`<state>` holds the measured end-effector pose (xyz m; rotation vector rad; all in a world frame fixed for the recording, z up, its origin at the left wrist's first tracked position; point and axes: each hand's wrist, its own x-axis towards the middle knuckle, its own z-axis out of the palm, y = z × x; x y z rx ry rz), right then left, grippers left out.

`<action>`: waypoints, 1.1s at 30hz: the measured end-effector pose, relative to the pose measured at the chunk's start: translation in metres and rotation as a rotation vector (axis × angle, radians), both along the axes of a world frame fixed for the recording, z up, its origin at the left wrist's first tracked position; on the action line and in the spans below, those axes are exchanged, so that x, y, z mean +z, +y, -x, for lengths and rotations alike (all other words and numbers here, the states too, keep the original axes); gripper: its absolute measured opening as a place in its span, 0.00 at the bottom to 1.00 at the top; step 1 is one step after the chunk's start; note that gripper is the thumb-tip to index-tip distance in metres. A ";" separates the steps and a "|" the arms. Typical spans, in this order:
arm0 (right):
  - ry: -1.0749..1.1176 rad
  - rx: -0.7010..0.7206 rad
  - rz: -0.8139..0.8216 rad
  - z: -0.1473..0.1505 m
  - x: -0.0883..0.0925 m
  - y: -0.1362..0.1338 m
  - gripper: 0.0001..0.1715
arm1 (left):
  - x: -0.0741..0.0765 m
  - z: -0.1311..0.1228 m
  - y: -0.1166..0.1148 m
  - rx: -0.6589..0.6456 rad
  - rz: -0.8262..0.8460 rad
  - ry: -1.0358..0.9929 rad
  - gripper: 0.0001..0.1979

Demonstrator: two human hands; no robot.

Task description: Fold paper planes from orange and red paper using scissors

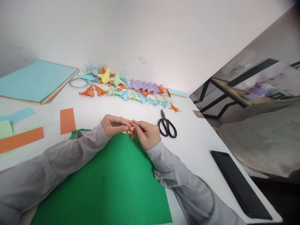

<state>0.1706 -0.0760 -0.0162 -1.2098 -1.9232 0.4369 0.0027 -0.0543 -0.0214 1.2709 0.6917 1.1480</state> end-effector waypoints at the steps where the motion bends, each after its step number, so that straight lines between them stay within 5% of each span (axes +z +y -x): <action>1: 0.008 0.009 0.021 0.000 0.000 0.000 0.15 | -0.001 0.000 0.001 -0.002 -0.014 0.003 0.08; 12: 0.159 0.009 0.147 -0.002 0.003 0.000 0.13 | 0.006 0.003 0.002 0.070 0.035 0.084 0.09; 24: 0.043 -0.023 -0.149 -0.004 0.001 0.003 0.09 | 0.000 -0.004 0.000 0.145 -0.061 0.014 0.06; 33: 0.245 -0.041 -0.031 0.002 0.001 0.003 0.05 | -0.003 -0.008 -0.002 0.202 -0.038 0.019 0.09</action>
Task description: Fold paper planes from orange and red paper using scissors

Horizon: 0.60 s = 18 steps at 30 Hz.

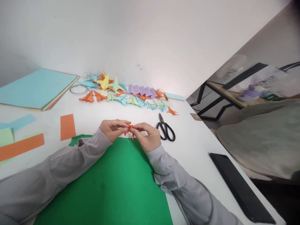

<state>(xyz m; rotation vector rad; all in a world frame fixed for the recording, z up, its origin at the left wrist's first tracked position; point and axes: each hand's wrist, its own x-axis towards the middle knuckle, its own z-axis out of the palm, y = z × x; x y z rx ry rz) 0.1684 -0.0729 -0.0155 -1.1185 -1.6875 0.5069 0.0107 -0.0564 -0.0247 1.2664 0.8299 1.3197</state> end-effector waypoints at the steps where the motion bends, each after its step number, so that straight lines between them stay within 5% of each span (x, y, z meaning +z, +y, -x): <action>1: 0.007 0.001 0.003 0.000 0.000 0.000 0.06 | -0.002 0.000 0.001 -0.009 0.005 -0.013 0.10; 13: 0.308 -0.065 0.217 -0.004 -0.010 0.014 0.12 | 0.004 -0.002 -0.013 -0.276 -0.004 -0.039 0.12; 18: 0.313 -0.014 0.297 -0.007 -0.006 0.015 0.12 | 0.004 0.006 -0.008 -0.138 -0.052 0.026 0.08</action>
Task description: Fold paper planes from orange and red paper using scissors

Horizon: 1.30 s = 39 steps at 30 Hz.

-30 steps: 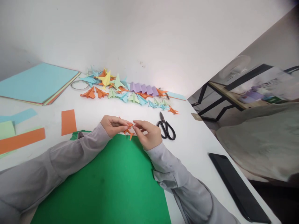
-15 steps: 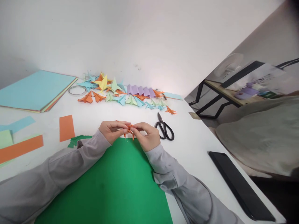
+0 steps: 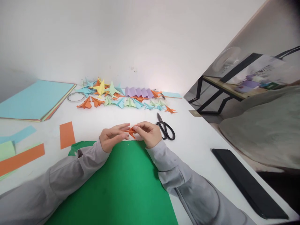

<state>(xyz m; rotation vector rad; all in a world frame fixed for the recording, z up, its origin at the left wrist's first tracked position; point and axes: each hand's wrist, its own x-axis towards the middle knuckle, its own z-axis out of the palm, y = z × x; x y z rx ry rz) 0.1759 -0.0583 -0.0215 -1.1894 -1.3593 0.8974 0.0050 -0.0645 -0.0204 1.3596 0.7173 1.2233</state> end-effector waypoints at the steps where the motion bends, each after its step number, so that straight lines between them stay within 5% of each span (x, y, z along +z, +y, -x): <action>1: -0.052 0.015 -0.011 0.000 0.002 -0.001 0.11 | 0.001 0.001 0.002 0.061 0.021 -0.019 0.11; 4: -0.237 0.064 -0.117 0.001 0.008 -0.006 0.08 | 0.004 0.002 0.006 0.182 0.143 -0.071 0.12; 16: -0.550 0.186 -0.505 0.004 0.006 -0.013 0.07 | 0.007 -0.006 0.003 0.090 0.315 0.034 0.11; 25: -0.490 0.151 -0.485 0.004 0.008 -0.013 0.06 | 0.004 -0.003 0.006 0.013 0.473 -0.071 0.16; 39: -0.497 0.151 -0.465 0.007 0.008 -0.015 0.05 | 0.004 -0.004 0.007 0.001 0.414 -0.036 0.13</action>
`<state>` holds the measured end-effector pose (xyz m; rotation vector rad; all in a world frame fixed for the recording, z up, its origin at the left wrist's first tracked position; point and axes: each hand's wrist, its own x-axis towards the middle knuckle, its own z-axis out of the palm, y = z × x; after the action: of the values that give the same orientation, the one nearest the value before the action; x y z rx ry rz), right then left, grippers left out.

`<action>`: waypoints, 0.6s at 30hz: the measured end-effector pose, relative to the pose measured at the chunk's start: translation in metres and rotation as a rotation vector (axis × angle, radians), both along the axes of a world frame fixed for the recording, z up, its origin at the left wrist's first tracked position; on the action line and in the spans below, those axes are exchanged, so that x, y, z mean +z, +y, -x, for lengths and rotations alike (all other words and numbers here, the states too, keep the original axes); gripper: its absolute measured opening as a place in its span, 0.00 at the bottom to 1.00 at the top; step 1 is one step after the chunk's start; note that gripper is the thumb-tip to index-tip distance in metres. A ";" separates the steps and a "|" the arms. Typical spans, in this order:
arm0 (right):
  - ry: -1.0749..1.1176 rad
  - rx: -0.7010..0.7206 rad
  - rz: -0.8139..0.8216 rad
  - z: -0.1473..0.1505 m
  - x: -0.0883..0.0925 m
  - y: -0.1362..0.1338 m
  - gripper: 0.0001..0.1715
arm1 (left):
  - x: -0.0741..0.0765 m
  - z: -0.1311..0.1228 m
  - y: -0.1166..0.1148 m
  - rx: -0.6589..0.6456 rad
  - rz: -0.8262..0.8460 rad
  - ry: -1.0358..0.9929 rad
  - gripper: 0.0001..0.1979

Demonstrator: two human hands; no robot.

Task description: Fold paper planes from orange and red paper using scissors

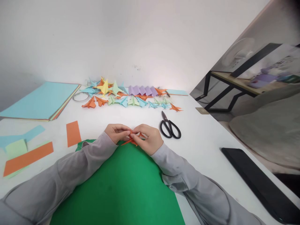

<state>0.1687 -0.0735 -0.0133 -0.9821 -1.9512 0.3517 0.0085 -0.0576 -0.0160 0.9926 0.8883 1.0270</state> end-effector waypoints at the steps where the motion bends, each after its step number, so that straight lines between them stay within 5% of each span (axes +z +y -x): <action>1: 0.000 -0.005 0.008 0.000 0.000 0.000 0.05 | 0.000 0.000 0.000 0.012 -0.008 0.006 0.13; 6: 0.097 -0.035 0.091 -0.001 0.002 0.000 0.08 | 0.000 0.000 0.000 0.041 0.015 -0.030 0.13; 11: 0.491 -0.178 0.377 -0.002 -0.002 0.006 0.16 | 0.002 0.001 0.004 0.100 0.064 -0.165 0.15; 15: 0.703 -0.082 0.695 0.003 -0.005 0.007 0.23 | 0.001 0.001 0.005 0.214 0.048 -0.164 0.15; 18: 0.813 -0.040 0.750 0.007 -0.004 0.005 0.27 | -0.002 0.000 0.006 0.246 0.030 -0.165 0.15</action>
<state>0.1617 -0.0686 -0.0178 -1.0840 -1.0421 1.2944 0.0081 -0.0515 -0.0177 0.7735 0.9006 1.2802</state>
